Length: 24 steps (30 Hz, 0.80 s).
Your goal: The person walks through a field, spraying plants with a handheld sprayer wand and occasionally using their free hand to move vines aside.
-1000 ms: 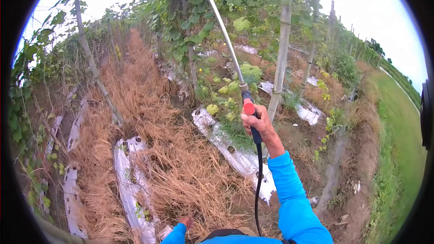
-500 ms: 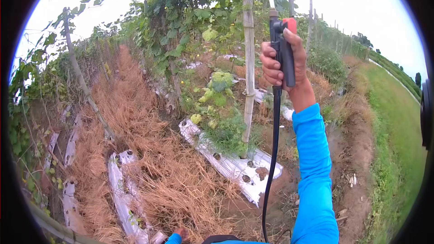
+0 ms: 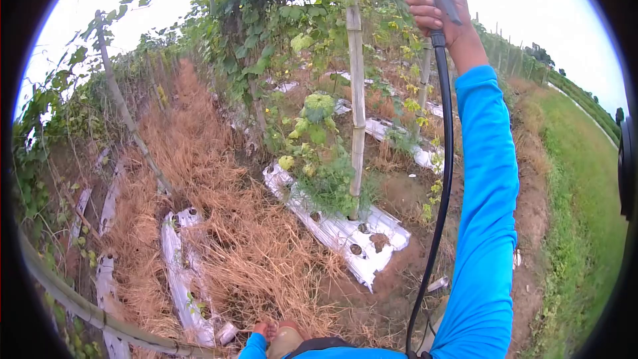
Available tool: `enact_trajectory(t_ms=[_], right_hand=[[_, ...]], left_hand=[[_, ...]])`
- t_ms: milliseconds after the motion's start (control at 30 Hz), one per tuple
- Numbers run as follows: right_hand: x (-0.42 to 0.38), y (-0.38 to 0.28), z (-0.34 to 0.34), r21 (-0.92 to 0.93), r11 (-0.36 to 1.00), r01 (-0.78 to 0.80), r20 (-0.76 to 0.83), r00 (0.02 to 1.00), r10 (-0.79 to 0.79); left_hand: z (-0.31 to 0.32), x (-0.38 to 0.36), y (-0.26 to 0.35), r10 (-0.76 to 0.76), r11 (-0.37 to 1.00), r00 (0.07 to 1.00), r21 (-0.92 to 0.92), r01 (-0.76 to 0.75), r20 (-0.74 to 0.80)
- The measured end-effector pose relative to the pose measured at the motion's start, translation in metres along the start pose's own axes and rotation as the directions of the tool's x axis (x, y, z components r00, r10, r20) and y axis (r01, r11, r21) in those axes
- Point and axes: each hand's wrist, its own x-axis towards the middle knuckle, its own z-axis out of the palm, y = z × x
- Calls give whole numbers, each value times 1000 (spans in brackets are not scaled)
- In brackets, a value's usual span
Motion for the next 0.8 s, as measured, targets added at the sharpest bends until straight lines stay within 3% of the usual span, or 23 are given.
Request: enact_trajectory(t_ms=[33, 100, 300, 367, 500, 567, 633, 667, 700, 733, 800], right_hand=[[-7, -2, -4, 6, 1000, -7, -5, 1000, 7], [-26, -3, -9, -86, 995, 51, -164, 984, -65], [-70, -3, -25, -162, 986, 49, -287, 953, -94], [-83, 1, -23, -312, 950, 26, -433, 886, -167], [-103, 14, -36, -418, 908, 19, -523, 812, -258], [-115, 21, -37, -335, 942, 39, -528, 819, -222], [-127, 28, -40, -76, 988, 135, -167, 975, -146], [-133, 32, -49, 0, 994, 112, -100, 989, -111], [-138, 38, -51, 2, 994, 106, -109, 989, -105], [-143, 46, -53, 16, 990, 137, -139, 981, -134], [-154, 61, -56, 24, 986, 167, -140, 977, -162]], left_hand=[[-2, -3, -8, -10, 1000, 1000, 0, 10, -2], [-9, -13, -19, -48, 993, 995, 100, 56, -88], [-19, -22, -40, -46, 993, 998, 108, 49, -31], [-16, -19, -40, -38, 996, 999, 84, 40, -33], [-3, -19, -32, -86, 991, 996, 105, 85, -1], [9, -21, -26, -60, 994, 998, 94, 61, -11], [14, -22, -21, -111, 987, 994, 116, 108, 20], [14, -20, -21, -86, 991, 993, 108, 77, 77], [18, -28, -22, -63, 994, 989, 95, 50, 135], [23, -33, -23, -53, 988, 997, 145, 44, 62], [21, -34, -33, -52, 992, 995, 122, 41, 84]])
